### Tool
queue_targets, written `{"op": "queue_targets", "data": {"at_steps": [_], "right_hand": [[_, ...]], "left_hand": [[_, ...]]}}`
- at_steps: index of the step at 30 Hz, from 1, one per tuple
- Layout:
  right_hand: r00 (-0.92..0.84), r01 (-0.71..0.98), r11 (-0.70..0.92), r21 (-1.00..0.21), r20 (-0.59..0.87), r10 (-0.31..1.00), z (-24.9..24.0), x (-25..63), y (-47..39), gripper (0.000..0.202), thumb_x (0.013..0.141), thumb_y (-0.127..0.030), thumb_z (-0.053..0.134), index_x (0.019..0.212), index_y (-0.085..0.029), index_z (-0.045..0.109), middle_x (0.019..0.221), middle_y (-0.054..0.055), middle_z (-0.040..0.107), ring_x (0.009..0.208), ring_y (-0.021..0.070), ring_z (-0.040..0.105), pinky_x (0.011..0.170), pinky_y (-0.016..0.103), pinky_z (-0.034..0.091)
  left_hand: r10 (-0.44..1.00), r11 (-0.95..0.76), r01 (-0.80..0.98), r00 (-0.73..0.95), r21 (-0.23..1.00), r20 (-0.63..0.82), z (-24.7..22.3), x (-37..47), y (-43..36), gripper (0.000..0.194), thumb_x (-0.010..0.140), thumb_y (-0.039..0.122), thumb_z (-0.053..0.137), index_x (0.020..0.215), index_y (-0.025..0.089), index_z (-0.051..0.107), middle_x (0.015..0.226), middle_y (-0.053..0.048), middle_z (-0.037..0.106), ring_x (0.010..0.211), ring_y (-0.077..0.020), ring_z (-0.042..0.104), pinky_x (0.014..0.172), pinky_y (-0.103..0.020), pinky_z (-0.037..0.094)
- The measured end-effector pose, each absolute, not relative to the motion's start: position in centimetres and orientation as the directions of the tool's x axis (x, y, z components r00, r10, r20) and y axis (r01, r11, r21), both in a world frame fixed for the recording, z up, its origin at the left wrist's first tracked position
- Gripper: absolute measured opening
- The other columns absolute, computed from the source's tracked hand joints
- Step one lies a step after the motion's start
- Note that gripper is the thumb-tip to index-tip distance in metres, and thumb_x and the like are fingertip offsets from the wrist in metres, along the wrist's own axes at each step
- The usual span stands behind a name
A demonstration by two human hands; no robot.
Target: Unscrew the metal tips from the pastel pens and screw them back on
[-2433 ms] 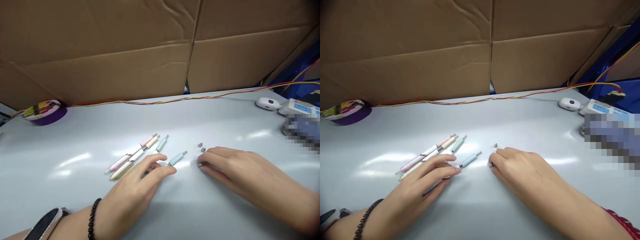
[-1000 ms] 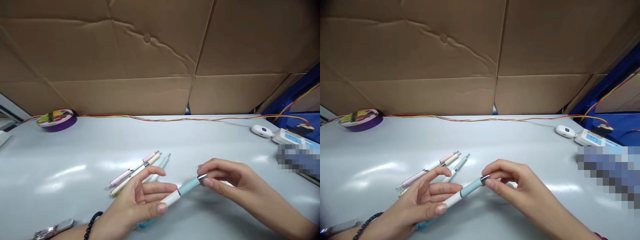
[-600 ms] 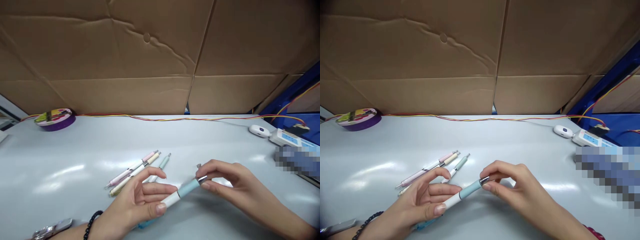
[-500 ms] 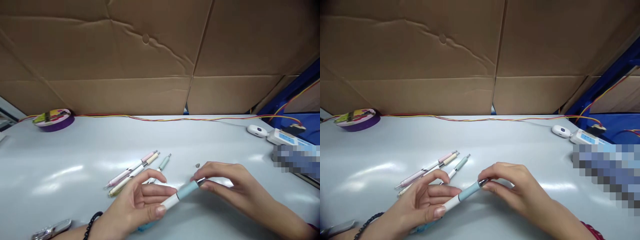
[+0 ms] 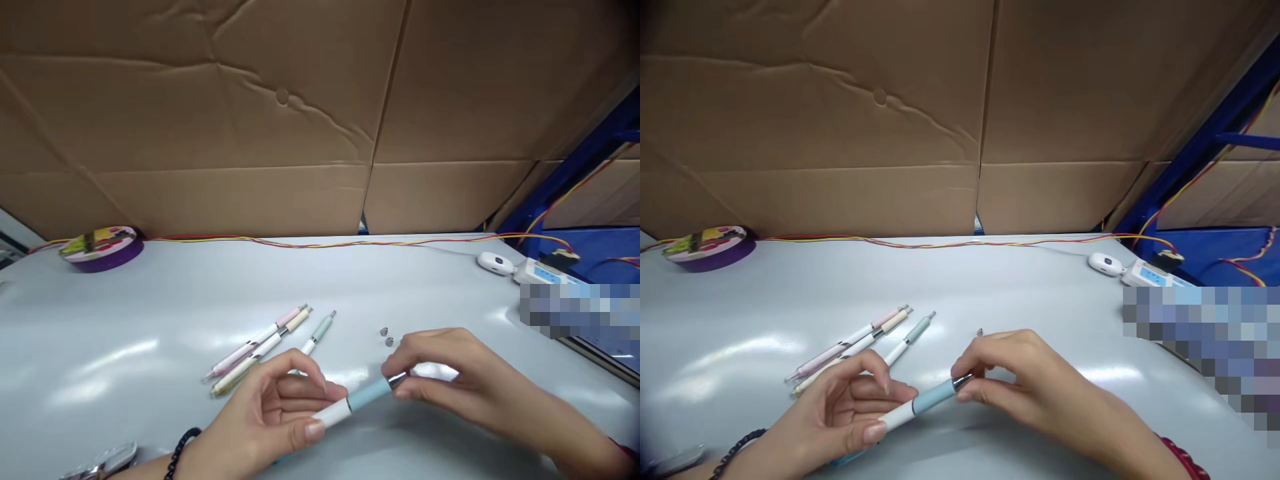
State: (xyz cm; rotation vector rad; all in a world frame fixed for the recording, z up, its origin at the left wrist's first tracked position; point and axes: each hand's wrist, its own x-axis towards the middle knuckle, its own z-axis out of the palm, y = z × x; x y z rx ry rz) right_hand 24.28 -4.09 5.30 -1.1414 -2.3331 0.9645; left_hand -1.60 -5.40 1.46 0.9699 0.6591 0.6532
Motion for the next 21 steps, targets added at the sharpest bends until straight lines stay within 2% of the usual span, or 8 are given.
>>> {"op": "queue_targets", "data": {"at_steps": [2,4,8,10,13,15,18,21], "right_hand": [[-0.633,0.547,0.498,-0.672,0.057,0.772,5.08,24.27,-4.1,0.038,0.094,-0.046,0.046,0.078,-0.019,0.067,0.067,0.001,0.065,0.063,0.0136,0.059,0.062,0.024,0.044],[-0.643,0.559,0.522,-0.644,0.062,0.764,5.01,24.22,-4.19,0.044,0.093,-0.053,0.042,0.081,-0.02,0.068,0.067,0.002,0.065,0.064,0.0156,0.059,0.063,0.026,0.045],[-0.571,0.611,0.409,-0.678,-0.02,0.821,5.65,24.06,-4.56,0.024,0.084,-0.046,0.062,0.1,-0.028,0.066,0.09,-0.001,0.07,0.081,0.017,0.065,0.078,0.026,0.049],[-0.556,0.632,0.4,-0.664,-0.029,0.83,5.87,23.95,-4.64,0.018,0.086,-0.044,0.061,0.09,-0.027,0.068,0.083,-0.002,0.071,0.078,0.0164,0.065,0.076,0.025,0.049],[-0.596,0.622,0.469,-0.626,0.009,0.803,5.65,23.79,-4.54,0.033,0.091,-0.048,0.05,0.079,-0.024,0.069,0.069,0.0,0.068,0.067,0.0173,0.064,0.065,0.025,0.049],[-0.615,0.594,0.501,-0.63,0.045,0.787,5.38,23.81,-4.47,0.035,0.091,-0.05,0.048,0.086,-0.025,0.071,0.073,0.002,0.07,0.067,0.0181,0.064,0.065,0.026,0.05],[-0.584,0.596,0.448,-0.667,0.023,0.811,5.29,24.07,-4.53,0.025,0.086,-0.047,0.06,0.101,-0.028,0.068,0.088,-0.001,0.072,0.077,0.0168,0.066,0.076,0.025,0.05],[-0.565,0.622,0.402,-0.672,-0.029,0.825,5.5,24.32,-4.64,0.016,0.086,-0.041,0.061,0.092,-0.028,0.069,0.083,-0.002,0.071,0.077,0.0156,0.065,0.078,0.026,0.049]], "left_hand": [[0.749,0.408,-0.209,0.634,0.889,-0.194,1.43,-1.51,-5.42,0.02,0.08,0.022,0.076,0.088,0.02,0.058,0.108,-0.008,0.07,0.104,-0.022,0.064,0.09,-0.033,0.046],[0.749,0.408,-0.22,0.636,0.886,-0.187,1.39,-1.47,-5.44,0.02,0.08,0.022,0.076,0.086,0.019,0.058,0.108,-0.008,0.07,0.102,-0.0223,0.065,0.09,-0.034,0.046],[0.744,0.405,-0.22,0.643,0.887,-0.18,1.25,-1.57,-5.4,0.021,0.08,0.021,0.076,0.086,0.02,0.057,0.108,-0.007,0.07,0.101,-0.0219,0.065,0.09,-0.034,0.046],[0.745,0.395,-0.213,0.643,0.894,-0.176,1.19,-1.64,-5.38,0.021,0.079,0.021,0.076,0.085,0.02,0.057,0.108,-0.007,0.07,0.101,-0.0222,0.065,0.09,-0.034,0.046],[0.746,0.402,-0.2,0.638,0.894,-0.193,1.19,-1.67,-5.43,0.02,0.079,0.023,0.076,0.083,0.019,0.057,0.107,-0.008,0.07,0.1,-0.0226,0.066,0.088,-0.034,0.046],[0.748,0.413,-0.196,0.63,0.889,-0.209,1.22,-1.65,-5.48,0.02,0.079,0.024,0.077,0.081,0.019,0.057,0.107,-0.008,0.07,0.099,-0.0225,0.066,0.087,-0.033,0.047],[0.749,0.406,-0.2,0.632,0.892,-0.199,1.23,-1.63,-5.53,0.02,0.079,0.023,0.077,0.081,0.019,0.057,0.106,-0.008,0.07,0.098,-0.0216,0.066,0.087,-0.032,0.047],[0.741,0.395,-0.198,0.646,0.897,-0.183,1.19,-1.65,-5.56,0.019,0.08,0.022,0.076,0.081,0.019,0.057,0.107,-0.008,0.07,0.098,-0.0211,0.066,0.087,-0.032,0.046]]}}
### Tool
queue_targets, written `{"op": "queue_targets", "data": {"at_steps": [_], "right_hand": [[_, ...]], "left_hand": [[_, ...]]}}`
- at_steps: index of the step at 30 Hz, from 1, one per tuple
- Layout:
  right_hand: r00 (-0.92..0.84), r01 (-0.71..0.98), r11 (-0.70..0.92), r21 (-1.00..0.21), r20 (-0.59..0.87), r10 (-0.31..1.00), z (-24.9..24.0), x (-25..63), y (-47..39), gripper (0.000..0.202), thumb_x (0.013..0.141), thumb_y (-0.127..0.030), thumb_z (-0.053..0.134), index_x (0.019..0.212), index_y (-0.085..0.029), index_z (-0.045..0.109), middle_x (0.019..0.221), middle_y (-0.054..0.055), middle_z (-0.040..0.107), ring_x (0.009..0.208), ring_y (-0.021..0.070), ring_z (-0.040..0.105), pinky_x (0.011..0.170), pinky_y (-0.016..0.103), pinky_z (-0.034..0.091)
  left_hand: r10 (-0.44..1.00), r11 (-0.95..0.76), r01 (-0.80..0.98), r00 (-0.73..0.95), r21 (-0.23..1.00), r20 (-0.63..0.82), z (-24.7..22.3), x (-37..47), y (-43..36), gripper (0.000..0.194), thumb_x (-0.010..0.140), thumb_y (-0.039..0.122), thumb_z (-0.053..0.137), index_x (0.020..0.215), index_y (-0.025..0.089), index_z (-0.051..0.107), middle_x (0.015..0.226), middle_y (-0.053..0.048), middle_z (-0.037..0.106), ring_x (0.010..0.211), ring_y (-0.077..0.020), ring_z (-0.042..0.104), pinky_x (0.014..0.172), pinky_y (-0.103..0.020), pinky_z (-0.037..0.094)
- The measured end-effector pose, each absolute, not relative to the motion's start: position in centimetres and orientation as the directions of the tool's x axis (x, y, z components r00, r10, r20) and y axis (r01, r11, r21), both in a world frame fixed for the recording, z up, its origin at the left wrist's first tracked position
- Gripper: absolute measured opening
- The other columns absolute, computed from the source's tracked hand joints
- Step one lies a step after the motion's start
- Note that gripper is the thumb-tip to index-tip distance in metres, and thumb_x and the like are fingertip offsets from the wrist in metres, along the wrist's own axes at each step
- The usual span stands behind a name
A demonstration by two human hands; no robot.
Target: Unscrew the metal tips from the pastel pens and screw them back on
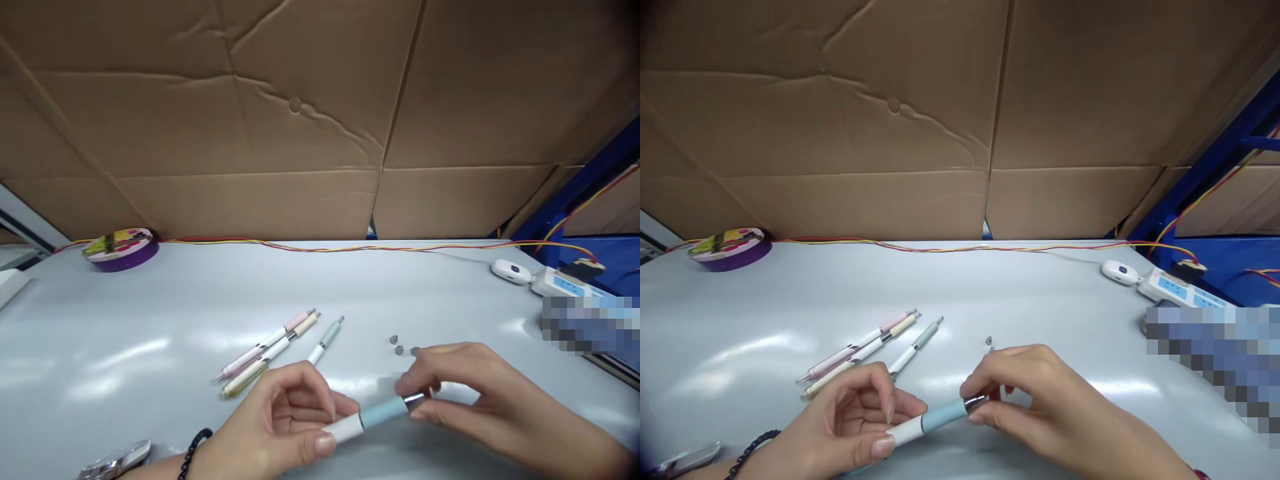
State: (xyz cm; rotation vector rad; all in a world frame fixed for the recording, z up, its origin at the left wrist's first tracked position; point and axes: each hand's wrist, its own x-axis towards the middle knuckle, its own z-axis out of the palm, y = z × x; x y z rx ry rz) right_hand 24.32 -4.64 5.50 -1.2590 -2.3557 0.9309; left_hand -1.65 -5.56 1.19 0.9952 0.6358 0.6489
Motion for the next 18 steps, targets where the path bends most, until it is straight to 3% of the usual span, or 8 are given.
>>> {"op": "queue_targets", "data": {"at_steps": [6,10,14,18], "right_hand": [[-0.644,0.604,0.493,-0.627,-0.019,0.765,5.5,24.19,-4.35,0.033,0.093,-0.047,0.047,0.081,-0.024,0.068,0.07,0.002,0.067,0.067,0.0182,0.062,0.064,0.028,0.048],[-0.608,0.607,0.462,-0.647,-0.004,0.794,5.55,24.26,-4.18,0.022,0.088,-0.044,0.059,0.101,-0.028,0.065,0.087,0.001,0.07,0.076,0.0175,0.064,0.073,0.027,0.049],[-0.621,0.581,0.485,-0.653,0.029,0.783,5.58,24.35,-4.28,0.012,0.091,-0.032,0.056,0.087,-0.025,0.065,0.076,-0.002,0.067,0.07,0.0148,0.062,0.068,0.024,0.047],[-0.645,0.582,0.524,-0.622,0.039,0.763,5.25,24.16,-4.26,0.014,0.094,-0.031,0.051,0.09,-0.024,0.063,0.079,-0.001,0.065,0.071,0.015,0.06,0.066,0.024,0.045]], "left_hand": [[0.748,0.392,-0.178,0.633,0.903,-0.2,1.39,-1.66,-5.55,0.019,0.08,0.023,0.076,0.079,0.018,0.057,0.106,-0.008,0.07,0.098,-0.0225,0.065,0.086,-0.033,0.046],[0.748,0.391,-0.15,0.626,0.908,-0.219,1.54,-1.7,-5.57,0.021,0.079,0.024,0.076,0.079,0.018,0.056,0.106,-0.009,0.07,0.1,-0.0244,0.065,0.088,-0.035,0.047],[0.753,0.391,-0.146,0.618,0.909,-0.225,1.56,-1.75,-5.6,0.02,0.079,0.025,0.076,0.079,0.018,0.057,0.107,-0.01,0.069,0.1,-0.0247,0.065,0.088,-0.036,0.046],[0.759,0.382,-0.154,0.615,0.911,-0.214,1.51,-1.79,-5.48,0.019,0.079,0.023,0.076,0.079,0.018,0.058,0.108,-0.009,0.069,0.101,-0.0232,0.064,0.087,-0.034,0.046]]}}
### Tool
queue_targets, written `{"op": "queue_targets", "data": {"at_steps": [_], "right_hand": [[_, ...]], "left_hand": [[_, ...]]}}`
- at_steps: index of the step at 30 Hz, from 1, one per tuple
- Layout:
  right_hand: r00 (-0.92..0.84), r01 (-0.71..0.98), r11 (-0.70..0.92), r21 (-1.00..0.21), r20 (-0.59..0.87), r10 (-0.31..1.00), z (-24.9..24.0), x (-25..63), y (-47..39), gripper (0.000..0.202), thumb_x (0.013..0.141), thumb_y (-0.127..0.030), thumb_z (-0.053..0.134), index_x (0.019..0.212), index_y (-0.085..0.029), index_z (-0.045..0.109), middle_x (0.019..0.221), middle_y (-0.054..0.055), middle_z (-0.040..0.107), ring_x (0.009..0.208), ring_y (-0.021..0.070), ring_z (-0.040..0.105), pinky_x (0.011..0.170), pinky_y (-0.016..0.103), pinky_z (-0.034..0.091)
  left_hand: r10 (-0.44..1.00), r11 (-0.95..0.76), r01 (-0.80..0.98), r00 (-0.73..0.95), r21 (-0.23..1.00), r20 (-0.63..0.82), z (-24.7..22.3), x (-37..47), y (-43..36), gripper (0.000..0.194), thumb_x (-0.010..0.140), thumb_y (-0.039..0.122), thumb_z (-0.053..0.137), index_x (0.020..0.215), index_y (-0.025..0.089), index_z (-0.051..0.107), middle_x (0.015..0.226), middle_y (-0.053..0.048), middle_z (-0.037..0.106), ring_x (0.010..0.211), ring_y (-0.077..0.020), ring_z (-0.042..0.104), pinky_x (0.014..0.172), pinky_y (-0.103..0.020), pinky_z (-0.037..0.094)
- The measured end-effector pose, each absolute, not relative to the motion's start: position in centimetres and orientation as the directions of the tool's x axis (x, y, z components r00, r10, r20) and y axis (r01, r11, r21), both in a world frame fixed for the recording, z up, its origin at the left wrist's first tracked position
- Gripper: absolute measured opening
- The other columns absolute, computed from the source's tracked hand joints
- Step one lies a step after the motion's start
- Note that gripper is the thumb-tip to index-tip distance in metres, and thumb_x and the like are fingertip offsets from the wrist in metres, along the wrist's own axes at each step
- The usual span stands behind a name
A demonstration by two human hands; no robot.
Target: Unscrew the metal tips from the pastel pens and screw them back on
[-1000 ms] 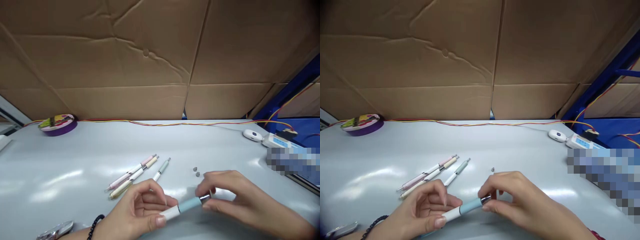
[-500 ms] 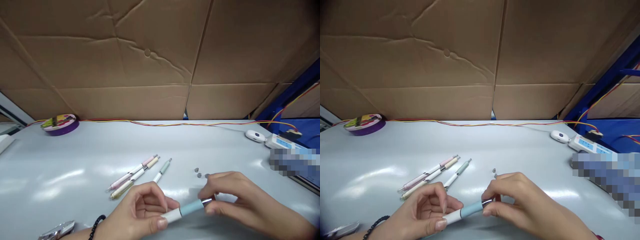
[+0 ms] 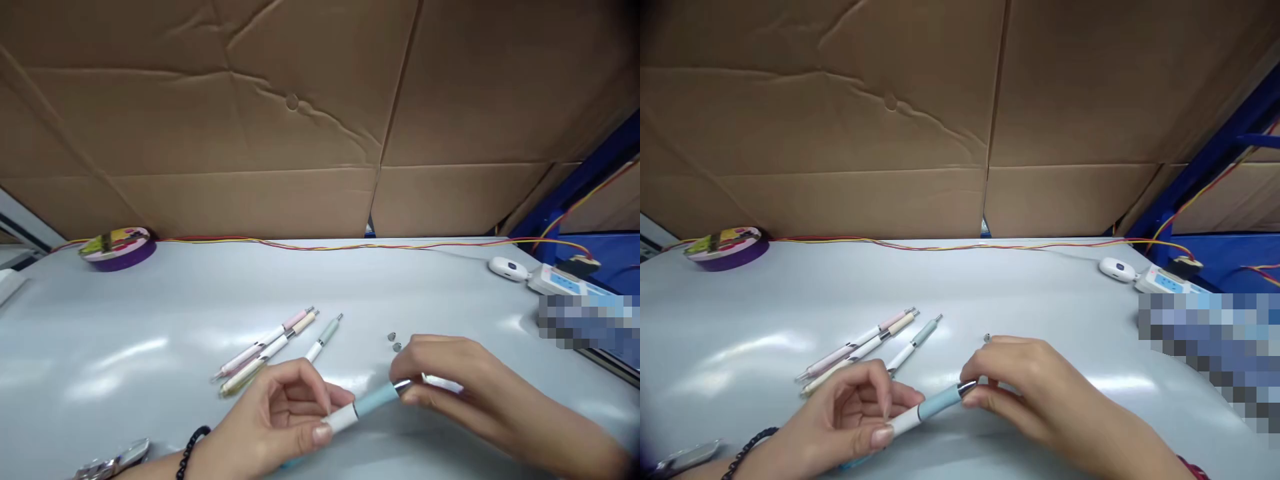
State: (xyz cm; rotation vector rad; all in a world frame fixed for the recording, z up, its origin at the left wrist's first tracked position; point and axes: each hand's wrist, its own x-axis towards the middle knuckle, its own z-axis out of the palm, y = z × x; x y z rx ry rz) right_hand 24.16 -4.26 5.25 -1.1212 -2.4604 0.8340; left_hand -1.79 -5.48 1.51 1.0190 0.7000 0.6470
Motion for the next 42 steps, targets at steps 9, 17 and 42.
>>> {"op": "queue_targets", "data": {"at_steps": [9,17,42], "right_hand": [[-0.67,0.597,0.569,-0.566,0.039,0.742,4.9,23.6,-4.0,0.031,0.097,-0.035,0.041,0.074,-0.022,0.057,0.068,0.0,0.058,0.065,0.0157,0.055,0.063,0.024,0.044],[-0.408,0.458,0.177,-0.871,-0.029,0.913,3.8,23.7,-3.8,0.052,0.096,-0.049,0.035,0.056,-0.02,0.048,0.055,-0.001,0.052,0.057,0.0138,0.048,0.06,0.025,0.038],[-0.252,-0.043,-0.238,-0.97,-0.22,0.942,1.6,22.3,-3.0,0.038,0.087,-0.053,0.056,0.104,-0.019,0.063,0.058,-0.005,0.055,0.038,0.0037,0.034,0.036,0.016,0.026]], "left_hand": [[0.756,0.377,-0.192,0.629,0.906,-0.182,1.3,-1.8,-5.3,0.019,0.082,0.027,0.074,0.084,0.019,0.057,0.108,-0.008,0.069,0.098,-0.022,0.065,0.084,-0.031,0.045],[0.648,0.494,-0.302,0.753,0.815,-0.114,0.8,-2.1,-5.7,0.039,0.089,0.052,0.057,0.119,0.027,0.055,0.128,-0.008,0.054,0.092,-0.0239,0.068,0.079,-0.031,0.049],[0.521,0.482,-0.111,0.834,0.869,-0.182,0.5,-1.8,-6.1,0.039,0.086,0.012,0.069,0.119,0.029,0.058,0.133,-0.008,0.051,0.099,-0.0181,0.067,0.082,-0.022,0.049]]}}
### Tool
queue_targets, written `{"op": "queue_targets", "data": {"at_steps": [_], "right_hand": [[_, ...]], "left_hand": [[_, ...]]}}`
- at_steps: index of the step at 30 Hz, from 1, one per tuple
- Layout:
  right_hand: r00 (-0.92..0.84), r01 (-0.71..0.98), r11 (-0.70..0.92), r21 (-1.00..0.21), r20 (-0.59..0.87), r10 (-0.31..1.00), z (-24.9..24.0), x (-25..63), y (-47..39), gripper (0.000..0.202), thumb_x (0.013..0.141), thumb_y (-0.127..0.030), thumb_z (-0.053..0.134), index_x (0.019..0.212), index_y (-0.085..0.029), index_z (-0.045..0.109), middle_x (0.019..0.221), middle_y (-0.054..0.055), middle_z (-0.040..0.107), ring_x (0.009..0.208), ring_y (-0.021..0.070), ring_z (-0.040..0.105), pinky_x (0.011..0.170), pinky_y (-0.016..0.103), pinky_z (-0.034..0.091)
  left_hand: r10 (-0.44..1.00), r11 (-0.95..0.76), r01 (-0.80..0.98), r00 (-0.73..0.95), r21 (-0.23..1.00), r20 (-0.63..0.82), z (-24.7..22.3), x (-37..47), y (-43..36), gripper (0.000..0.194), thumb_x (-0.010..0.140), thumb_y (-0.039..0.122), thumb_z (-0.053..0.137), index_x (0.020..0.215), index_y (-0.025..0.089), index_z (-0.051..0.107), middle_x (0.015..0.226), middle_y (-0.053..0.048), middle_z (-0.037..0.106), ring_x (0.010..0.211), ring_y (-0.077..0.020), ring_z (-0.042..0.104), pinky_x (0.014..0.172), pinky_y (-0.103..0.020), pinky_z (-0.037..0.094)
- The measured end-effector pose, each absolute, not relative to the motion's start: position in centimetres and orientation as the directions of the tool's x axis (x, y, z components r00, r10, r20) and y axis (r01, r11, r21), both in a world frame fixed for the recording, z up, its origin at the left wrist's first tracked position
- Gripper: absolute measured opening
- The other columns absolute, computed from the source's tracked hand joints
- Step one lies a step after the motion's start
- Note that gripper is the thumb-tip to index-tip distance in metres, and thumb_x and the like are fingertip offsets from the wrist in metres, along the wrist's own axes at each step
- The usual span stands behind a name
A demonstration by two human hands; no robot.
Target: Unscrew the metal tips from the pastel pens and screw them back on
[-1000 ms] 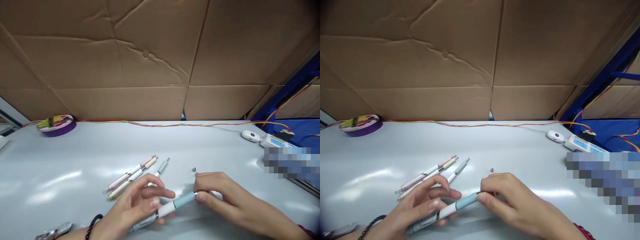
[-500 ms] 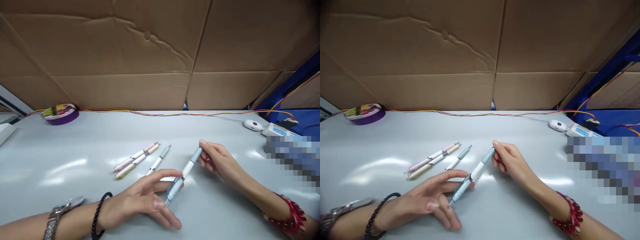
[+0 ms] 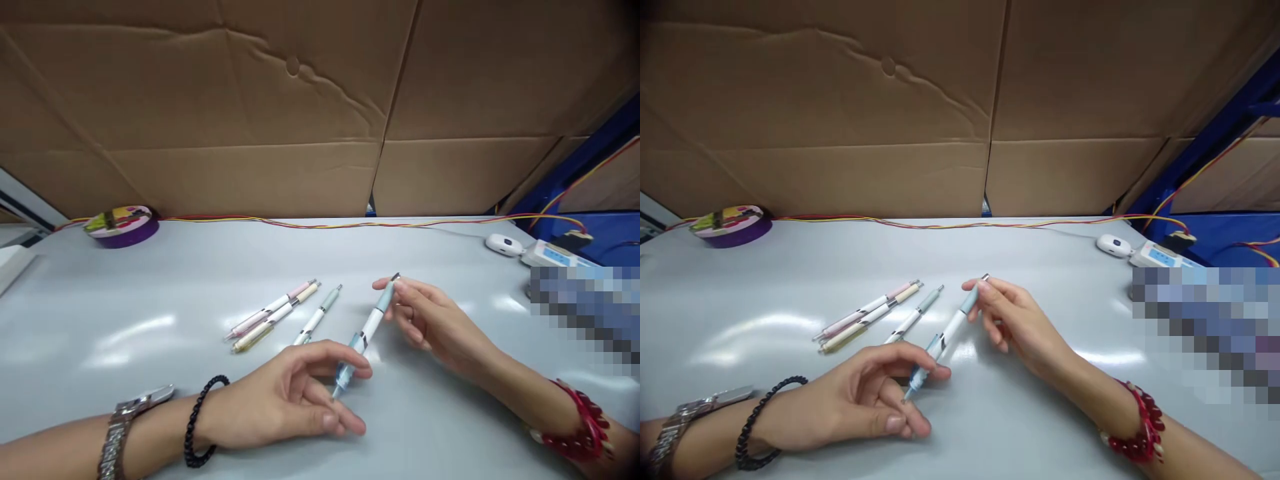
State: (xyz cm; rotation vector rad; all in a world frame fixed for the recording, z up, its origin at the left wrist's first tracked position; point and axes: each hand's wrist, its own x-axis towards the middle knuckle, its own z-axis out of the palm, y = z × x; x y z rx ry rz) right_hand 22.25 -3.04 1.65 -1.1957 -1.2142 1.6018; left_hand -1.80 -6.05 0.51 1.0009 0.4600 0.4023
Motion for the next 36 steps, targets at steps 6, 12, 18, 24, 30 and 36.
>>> {"op": "queue_targets", "data": {"at_steps": [6,12,18,24,30,36], "right_hand": [[-0.406,-0.094,-0.392,-0.915,-0.325,0.854,1.4,21.1,-4.0,0.031,0.083,-0.046,0.065,0.095,-0.017,0.064,0.072,-0.001,0.062,0.044,0.0036,0.045,0.042,0.016,0.037],[-0.415,-0.103,-0.409,-0.907,-0.334,0.846,1.2,21.1,-4.0,0.03,0.083,-0.045,0.065,0.095,-0.017,0.064,0.073,-0.001,0.064,0.046,0.0039,0.048,0.046,0.017,0.041],[-0.431,-0.094,-0.415,-0.905,-0.339,0.836,1.2,21.1,-3.9,0.032,0.081,-0.045,0.067,0.095,-0.016,0.063,0.072,-0.001,0.063,0.047,0.0045,0.049,0.048,0.018,0.041],[-0.459,-0.082,-0.415,-0.906,-0.335,0.823,1.3,21.2,-4.0,0.031,0.083,-0.043,0.066,0.096,-0.015,0.062,0.073,0.0,0.064,0.051,0.0061,0.051,0.051,0.019,0.042],[-0.54,-0.037,-0.405,-0.914,-0.322,0.778,1.5,21.4,-4.2,0.028,0.084,-0.042,0.065,0.089,-0.014,0.063,0.072,0.001,0.065,0.058,0.0082,0.055,0.058,0.02,0.043],[-0.585,-0.048,-0.397,-0.917,-0.296,0.755,1.2,21.4,-4.3,0.025,0.088,-0.04,0.062,0.091,-0.015,0.062,0.073,0.001,0.066,0.062,0.008,0.056,0.063,0.02,0.044]], "left_hand": [[0.497,0.544,-0.046,0.822,0.838,-0.277,0.9,-1.9,-6.0,0.03,0.083,0.018,0.073,0.111,0.025,0.065,0.115,-0.006,0.065,0.095,-0.0182,0.068,0.086,-0.028,0.05],[0.47,0.547,0.015,0.822,0.837,-0.323,1.0,-1.8,-5.9,0.057,0.065,0.013,0.086,0.116,0.03,0.064,0.119,-0.005,0.063,0.1,-0.0212,0.066,0.079,-0.025,0.053],[0.47,0.554,0.039,0.81,0.832,-0.35,1.0,-1.7,-5.9,0.056,0.062,0.012,0.086,0.113,0.029,0.067,0.113,-0.004,0.066,0.093,-0.0182,0.068,0.075,-0.021,0.052],[0.472,0.517,0.06,0.812,0.854,-0.343,0.7,-1.8,-6.1,0.054,0.062,0.017,0.087,0.111,0.026,0.069,0.107,-0.004,0.068,0.089,-0.0196,0.069,0.078,-0.026,0.053],[0.495,0.412,0.08,0.817,0.907,-0.297,1.0,-1.6,-7.0,0.044,0.068,0.02,0.083,0.11,0.022,0.07,0.095,-0.003,0.07,0.089,-0.0202,0.067,0.086,-0.032,0.051],[0.551,0.245,0.107,0.802,0.964,-0.229,1.5,-1.4,-7.6,0.035,0.078,0.01,0.07,0.112,0.02,0.069,0.09,-0.004,0.069,0.085,-0.0179,0.064,0.081,-0.027,0.052]]}}
